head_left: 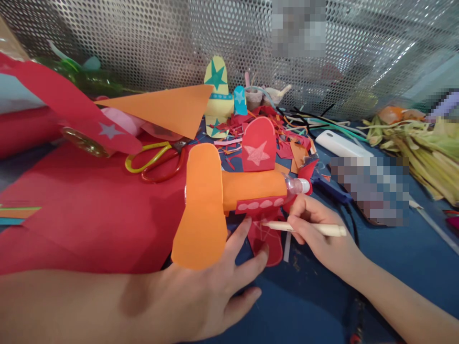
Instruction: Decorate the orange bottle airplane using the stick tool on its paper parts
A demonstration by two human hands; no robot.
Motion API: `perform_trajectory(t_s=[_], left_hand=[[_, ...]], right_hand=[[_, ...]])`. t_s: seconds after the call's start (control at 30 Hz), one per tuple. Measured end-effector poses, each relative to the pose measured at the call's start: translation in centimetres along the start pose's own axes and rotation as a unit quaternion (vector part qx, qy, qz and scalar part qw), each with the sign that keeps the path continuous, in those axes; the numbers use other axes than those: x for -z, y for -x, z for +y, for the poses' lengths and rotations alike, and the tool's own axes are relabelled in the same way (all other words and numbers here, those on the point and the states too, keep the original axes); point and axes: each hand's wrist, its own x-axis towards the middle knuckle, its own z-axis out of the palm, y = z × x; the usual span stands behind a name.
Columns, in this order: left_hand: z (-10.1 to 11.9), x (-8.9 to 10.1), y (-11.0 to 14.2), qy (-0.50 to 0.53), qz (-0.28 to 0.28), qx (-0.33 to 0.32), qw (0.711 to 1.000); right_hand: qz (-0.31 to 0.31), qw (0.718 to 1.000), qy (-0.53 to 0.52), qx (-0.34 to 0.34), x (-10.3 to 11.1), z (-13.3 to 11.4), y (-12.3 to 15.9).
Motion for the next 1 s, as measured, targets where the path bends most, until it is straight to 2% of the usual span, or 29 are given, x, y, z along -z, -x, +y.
perform_trajectory(t_s=[0.33,1.0], left_hand=[[0.02,-0.05,-0.07,0.003,0.012,0.0,1.0],[-0.01,-0.16,0.05,0.011,0.012,0.002,1.0]], right_hand=[[-0.028,0.999,-0.029,-0.008,-0.13,0.13,0.21],[-0.026,0.999,-0.03,-0.014,-0.14,0.17,0.09]])
